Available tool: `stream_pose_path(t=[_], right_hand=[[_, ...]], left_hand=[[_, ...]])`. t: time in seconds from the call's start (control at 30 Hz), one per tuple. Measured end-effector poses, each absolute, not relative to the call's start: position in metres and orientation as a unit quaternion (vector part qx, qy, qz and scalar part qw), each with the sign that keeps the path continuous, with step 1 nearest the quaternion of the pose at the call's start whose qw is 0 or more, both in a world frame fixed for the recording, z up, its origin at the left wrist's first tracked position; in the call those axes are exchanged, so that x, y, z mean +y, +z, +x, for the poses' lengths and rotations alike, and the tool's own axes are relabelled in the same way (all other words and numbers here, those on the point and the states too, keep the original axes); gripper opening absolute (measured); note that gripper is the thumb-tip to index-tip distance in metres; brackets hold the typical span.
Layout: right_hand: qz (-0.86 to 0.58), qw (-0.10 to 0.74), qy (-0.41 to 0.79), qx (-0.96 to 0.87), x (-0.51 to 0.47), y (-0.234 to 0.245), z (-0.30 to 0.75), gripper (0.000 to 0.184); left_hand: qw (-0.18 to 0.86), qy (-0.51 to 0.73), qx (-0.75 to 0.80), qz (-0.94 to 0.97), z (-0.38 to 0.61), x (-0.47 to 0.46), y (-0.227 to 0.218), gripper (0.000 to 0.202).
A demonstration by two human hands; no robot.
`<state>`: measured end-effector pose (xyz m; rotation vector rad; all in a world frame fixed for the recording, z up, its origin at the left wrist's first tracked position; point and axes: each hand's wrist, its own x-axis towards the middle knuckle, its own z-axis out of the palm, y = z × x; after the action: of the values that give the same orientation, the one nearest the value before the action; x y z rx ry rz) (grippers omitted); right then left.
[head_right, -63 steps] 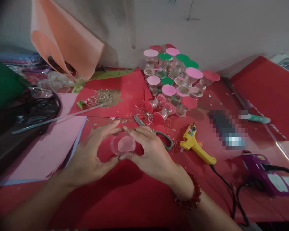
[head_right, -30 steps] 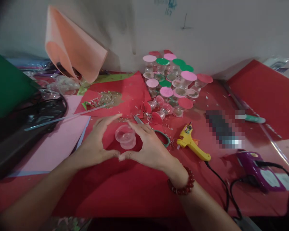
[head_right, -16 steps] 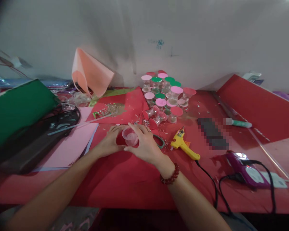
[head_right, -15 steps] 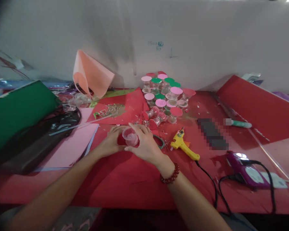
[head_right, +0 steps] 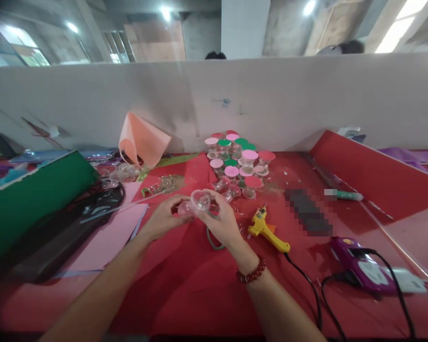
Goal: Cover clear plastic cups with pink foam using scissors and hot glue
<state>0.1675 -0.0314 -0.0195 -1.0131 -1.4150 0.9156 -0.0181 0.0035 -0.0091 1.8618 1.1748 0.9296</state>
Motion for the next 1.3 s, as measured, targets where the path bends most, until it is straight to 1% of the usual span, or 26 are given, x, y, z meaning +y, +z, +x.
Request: stream_pose_path(t=[0.07, 0.13, 0.2, 0.27, 0.33, 0.47, 0.53, 0.77, 0.97, 1.2, 1.3], right_hand=[[-0.419, 0.590, 0.406, -0.558, -0.030, -0.017, 0.169, 0.048], [-0.418, 0.607, 0.414, -0.534, -0.028, -0.017, 0.171, 0.048], [-0.414, 0.604, 0.424, -0.532, -0.027, -0.017, 0.173, 0.054], [-0.410, 0.595, 0.431, -0.540, -0.028, -0.017, 0.174, 0.062], [-0.410, 0.586, 0.426, -0.554, -0.031, -0.014, 0.176, 0.064], [-0.409, 0.565, 0.407, -0.590, -0.037, -0.006, 0.178, 0.052], [-0.402, 0.561, 0.416, -0.592, -0.038, -0.005, 0.180, 0.050], [-0.395, 0.540, 0.438, -0.600, -0.033, -0.010, 0.181, 0.054], [-0.378, 0.558, 0.481, -0.561, -0.030, -0.012, 0.182, 0.054], [-0.371, 0.557, 0.543, -0.507, -0.030, -0.014, 0.182, 0.060], [-0.354, 0.563, 0.565, -0.489, -0.029, -0.014, 0.182, 0.058]], left_hand=[[0.401, 0.409, 0.438, 0.693, -0.012, 0.005, -0.001, 0.045], [0.447, 0.453, 0.420, 0.647, -0.007, 0.005, 0.003, 0.048], [0.479, 0.486, 0.400, 0.611, -0.003, 0.005, 0.002, 0.051], [0.489, 0.497, 0.388, 0.603, -0.001, 0.002, 0.000, 0.052], [0.477, 0.494, 0.385, 0.617, -0.002, -0.002, -0.002, 0.052], [0.431, 0.481, 0.395, 0.653, -0.004, -0.009, -0.001, 0.051], [0.424, 0.478, 0.397, 0.659, -0.006, -0.011, -0.001, 0.052], [0.439, 0.469, 0.406, 0.650, -0.009, -0.011, -0.006, 0.057], [0.430, 0.458, 0.432, 0.647, -0.007, -0.011, -0.007, 0.056], [0.408, 0.468, 0.447, 0.645, -0.006, -0.013, -0.007, 0.054], [0.394, 0.474, 0.446, 0.649, -0.005, -0.013, -0.009, 0.054]])
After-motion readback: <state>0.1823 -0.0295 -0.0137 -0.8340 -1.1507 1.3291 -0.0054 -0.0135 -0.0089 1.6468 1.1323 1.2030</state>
